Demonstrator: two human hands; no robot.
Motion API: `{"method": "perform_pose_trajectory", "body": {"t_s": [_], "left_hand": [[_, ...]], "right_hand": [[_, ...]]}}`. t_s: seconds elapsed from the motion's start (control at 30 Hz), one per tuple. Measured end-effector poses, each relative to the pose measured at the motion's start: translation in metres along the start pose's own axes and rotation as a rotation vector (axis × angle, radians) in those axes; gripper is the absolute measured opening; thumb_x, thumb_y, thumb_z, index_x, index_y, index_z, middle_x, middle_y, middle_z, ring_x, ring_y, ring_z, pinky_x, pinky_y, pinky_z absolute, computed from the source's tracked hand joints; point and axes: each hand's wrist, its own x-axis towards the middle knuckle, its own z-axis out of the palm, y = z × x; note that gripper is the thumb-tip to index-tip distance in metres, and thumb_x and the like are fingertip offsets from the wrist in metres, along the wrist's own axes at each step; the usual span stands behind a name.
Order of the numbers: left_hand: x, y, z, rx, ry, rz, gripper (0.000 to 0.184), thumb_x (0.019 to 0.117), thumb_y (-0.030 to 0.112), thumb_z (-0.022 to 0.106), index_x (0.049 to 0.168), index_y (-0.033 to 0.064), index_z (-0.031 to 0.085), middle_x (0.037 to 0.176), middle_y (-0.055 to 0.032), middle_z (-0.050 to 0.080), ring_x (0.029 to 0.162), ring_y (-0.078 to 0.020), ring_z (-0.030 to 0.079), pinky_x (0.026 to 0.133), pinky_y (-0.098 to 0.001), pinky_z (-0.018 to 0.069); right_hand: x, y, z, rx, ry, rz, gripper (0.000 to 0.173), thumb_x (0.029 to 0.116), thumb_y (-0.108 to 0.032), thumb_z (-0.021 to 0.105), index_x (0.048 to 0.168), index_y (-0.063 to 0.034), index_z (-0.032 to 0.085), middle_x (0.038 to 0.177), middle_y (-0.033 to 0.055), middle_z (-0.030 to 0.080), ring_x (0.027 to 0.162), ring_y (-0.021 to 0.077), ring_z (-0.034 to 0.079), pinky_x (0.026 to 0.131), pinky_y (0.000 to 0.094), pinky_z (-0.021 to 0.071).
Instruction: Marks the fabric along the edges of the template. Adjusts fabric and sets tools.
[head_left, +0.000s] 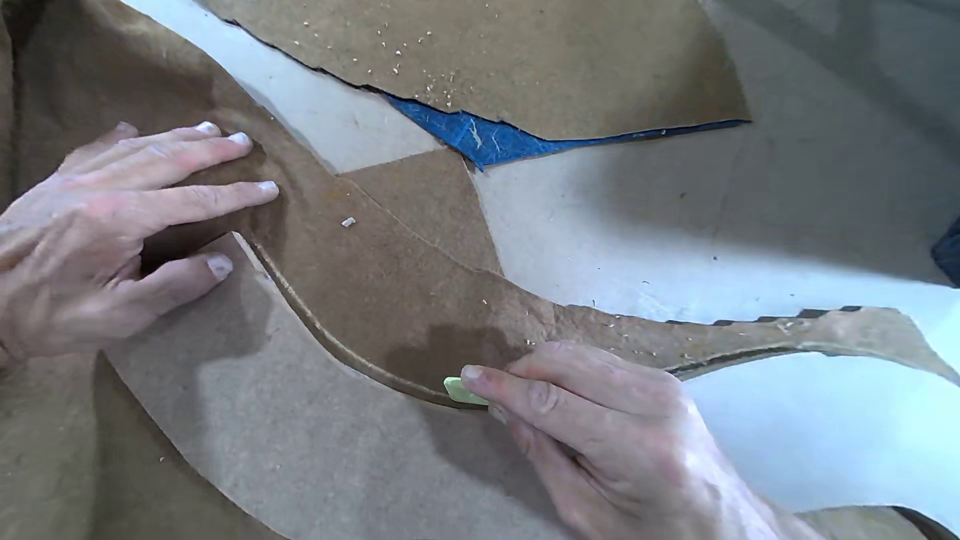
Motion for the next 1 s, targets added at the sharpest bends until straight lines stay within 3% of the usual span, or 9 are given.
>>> {"method": "perform_pose_trajectory", "body": {"t_s": [0.07,0.2,0.37,0.77,0.93,1.0], "left_hand": [[0.0,0.013,0.002,-0.025,0.019,-0.076,0.064,0.0892,0.046,0.042,0.142,0.0155,0.062,0.162,-0.0155,0.039,0.153,-0.0401,0.029,0.122,-0.0681,0.0179],[0.0,0.016,0.011,0.005,0.084,-0.073,0.064,0.0929,0.045,0.036,0.14,0.0125,0.062,0.159,-0.0184,0.042,0.151,-0.0423,0.032,0.12,-0.0674,0.0223],[0.0,0.015,0.013,0.031,0.113,-0.068,0.068,0.0954,0.054,0.031,0.138,0.0121,0.064,0.158,-0.0181,0.044,0.15,-0.0418,0.034,0.12,-0.0653,0.0228],[-0.002,0.011,0.02,-0.002,0.166,-0.071,0.067,0.0936,0.051,0.034,0.133,0.0078,0.066,0.155,-0.019,0.048,0.149,-0.0422,0.035,0.123,-0.0614,0.0232],[-0.004,0.014,0.02,-0.035,0.15,-0.148,0.06,0.0934,0.044,0.039,0.134,0.009,0.066,0.158,-0.0153,0.045,0.151,-0.0398,0.033,0.125,-0.0582,0.0222],[-0.002,0.021,0.017,-0.072,0.148,-0.197,0.053,0.0942,0.033,0.044,0.133,0.0059,0.066,0.158,-0.0161,0.045,0.151,-0.0403,0.033,0.126,-0.0558,0.0217]], "right_hand": [[-0.002,0.003,-0.002,-0.003,0.002,-0.008,0.026,0.1005,-0.017,0.058,0.119,-0.0204,0.076,0.087,-0.0009,0.069,0.08,0.008,0.064,0.067,0.0217,0.052],[-0.005,0.007,-0.008,0.002,-0.014,-0.018,0.027,0.1,-0.015,0.057,0.119,-0.0202,0.076,0.088,-0.0007,0.069,0.082,0.0086,0.064,0.068,0.022,0.0524],[-0.01,0.015,-0.016,0.0,-0.03,-0.037,0.028,0.0998,-0.016,0.057,0.118,-0.0207,0.077,0.088,-0.001,0.069,0.08,0.0084,0.064,0.067,0.0224,0.0518],[-0.02,0.033,-0.035,-0.011,-0.058,-0.061,0.026,0.0999,-0.018,0.058,0.118,-0.022,0.076,0.09,-0.0021,0.07,0.083,0.0076,0.064,0.069,0.0219,0.0529],[-0.022,0.041,-0.041,-0.001,-0.063,-0.082,0.027,0.0995,-0.016,0.057,0.117,-0.021,0.077,0.089,-0.0019,0.07,0.083,0.0079,0.064,0.068,0.0225,0.0531],[-0.023,0.043,-0.044,-0.006,-0.068,-0.091,0.027,0.0996,-0.016,0.057,0.117,-0.0204,0.077,0.089,-0.0017,0.07,0.082,0.0082,0.064,0.068,0.0226,0.0527]]}}
